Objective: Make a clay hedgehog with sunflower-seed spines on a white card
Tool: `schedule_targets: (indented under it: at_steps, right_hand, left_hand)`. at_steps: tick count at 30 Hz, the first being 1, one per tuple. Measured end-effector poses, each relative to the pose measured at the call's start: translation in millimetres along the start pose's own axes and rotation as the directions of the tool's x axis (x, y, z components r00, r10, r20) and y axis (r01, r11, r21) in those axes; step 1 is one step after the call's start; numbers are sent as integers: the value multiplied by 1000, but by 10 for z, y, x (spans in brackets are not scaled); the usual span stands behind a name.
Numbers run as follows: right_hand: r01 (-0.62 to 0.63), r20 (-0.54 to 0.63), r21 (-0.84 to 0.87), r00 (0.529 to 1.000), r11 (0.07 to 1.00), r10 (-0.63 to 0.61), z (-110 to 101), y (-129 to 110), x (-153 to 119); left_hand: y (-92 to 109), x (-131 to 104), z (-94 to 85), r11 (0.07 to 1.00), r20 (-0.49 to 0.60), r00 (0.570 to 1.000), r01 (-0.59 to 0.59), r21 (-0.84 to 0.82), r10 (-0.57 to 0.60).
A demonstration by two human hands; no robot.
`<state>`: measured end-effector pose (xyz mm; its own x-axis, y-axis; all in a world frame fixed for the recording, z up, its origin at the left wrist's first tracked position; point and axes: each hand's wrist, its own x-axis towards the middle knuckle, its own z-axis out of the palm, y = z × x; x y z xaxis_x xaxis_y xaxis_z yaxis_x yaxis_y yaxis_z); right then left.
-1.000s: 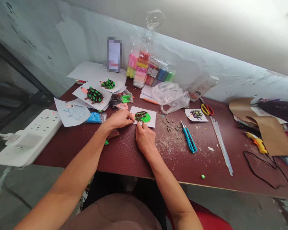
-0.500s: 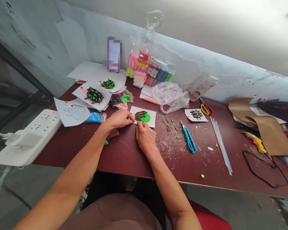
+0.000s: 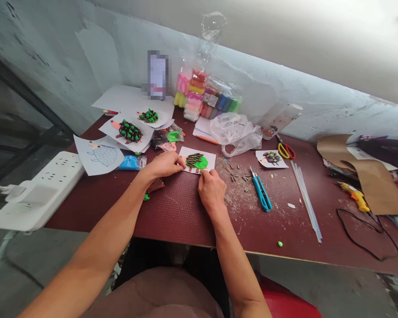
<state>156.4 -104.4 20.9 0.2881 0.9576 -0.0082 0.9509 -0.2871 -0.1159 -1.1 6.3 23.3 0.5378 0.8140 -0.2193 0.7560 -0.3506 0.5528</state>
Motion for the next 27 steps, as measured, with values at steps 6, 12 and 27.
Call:
schedule_targets:
  at_steps: [6, 12, 27]
  right_hand:
    - [33, 56, -27, 998, 999, -32, 7, -52, -32]
    - [32, 44, -24, 999, 999, -31, 12, -47, -30]
    - [44, 3, 26, 999, 999, -45, 31, -21, -23]
  left_hand:
    - [7, -13, -14, 1000, 4, 1000, -13, -16, 13]
    - [20, -18, -20, 1000, 10, 1000, -3, -7, 3]
    - [-4, -6, 0, 999, -9, 1000, -16, -34, 16]
